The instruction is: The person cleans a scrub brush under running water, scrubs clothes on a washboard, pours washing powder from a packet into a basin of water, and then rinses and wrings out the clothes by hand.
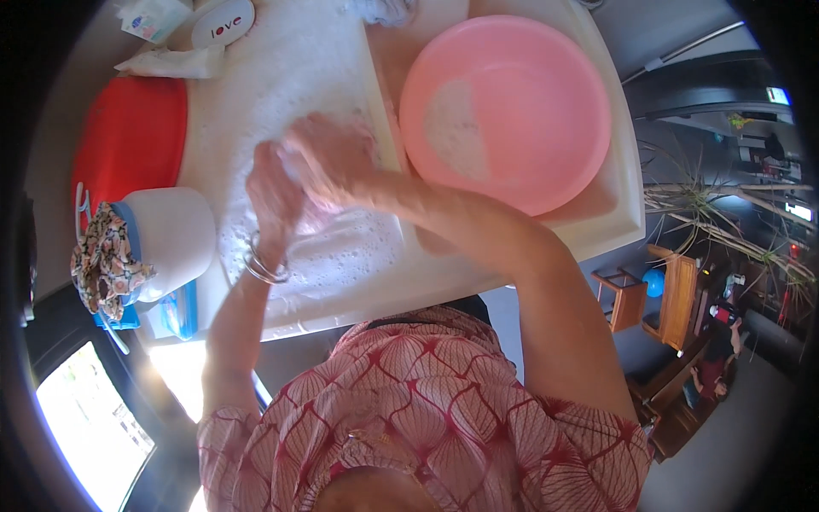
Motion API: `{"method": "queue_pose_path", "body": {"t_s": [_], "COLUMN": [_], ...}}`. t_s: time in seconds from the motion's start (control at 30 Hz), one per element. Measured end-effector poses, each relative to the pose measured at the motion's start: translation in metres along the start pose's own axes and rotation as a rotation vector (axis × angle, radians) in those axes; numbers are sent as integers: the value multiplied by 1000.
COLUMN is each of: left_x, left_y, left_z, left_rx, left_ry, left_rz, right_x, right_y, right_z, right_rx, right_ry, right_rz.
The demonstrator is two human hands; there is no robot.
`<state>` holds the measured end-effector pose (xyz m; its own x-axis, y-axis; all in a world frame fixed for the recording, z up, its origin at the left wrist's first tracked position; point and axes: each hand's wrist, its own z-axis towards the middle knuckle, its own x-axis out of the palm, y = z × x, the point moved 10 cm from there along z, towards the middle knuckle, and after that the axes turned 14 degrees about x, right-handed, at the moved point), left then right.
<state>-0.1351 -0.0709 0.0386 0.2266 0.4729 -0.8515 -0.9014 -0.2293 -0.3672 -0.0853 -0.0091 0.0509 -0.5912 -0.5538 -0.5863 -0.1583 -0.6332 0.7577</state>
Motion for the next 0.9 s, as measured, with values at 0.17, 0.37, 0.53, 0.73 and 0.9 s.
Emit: {"method": "queue_pose_path", "body": {"t_s": [0.17, 0.37, 0.53, 0.73, 0.9], "left_x": [7, -15, -32, -19, 9], "left_y": [23, -6, -39, 9, 52], "left_z": [52, -16, -70, 9, 3], "left_rx": [161, 449, -2, 507, 328], "left_ry": [3, -10, -270, -294, 270], "left_rz": [52, 177, -197, 129, 820], "right_x": [11, -11, -20, 38, 25], "right_y": [-8, 32, 30, -5, 14], "right_z": [49, -25, -66, 27, 42], "right_rx": [-220, -266, -164, -200, -13], "right_ry": [-74, -108, -99, -76, -261], "right_rz": [-296, -439, 142, -115, -463]}}
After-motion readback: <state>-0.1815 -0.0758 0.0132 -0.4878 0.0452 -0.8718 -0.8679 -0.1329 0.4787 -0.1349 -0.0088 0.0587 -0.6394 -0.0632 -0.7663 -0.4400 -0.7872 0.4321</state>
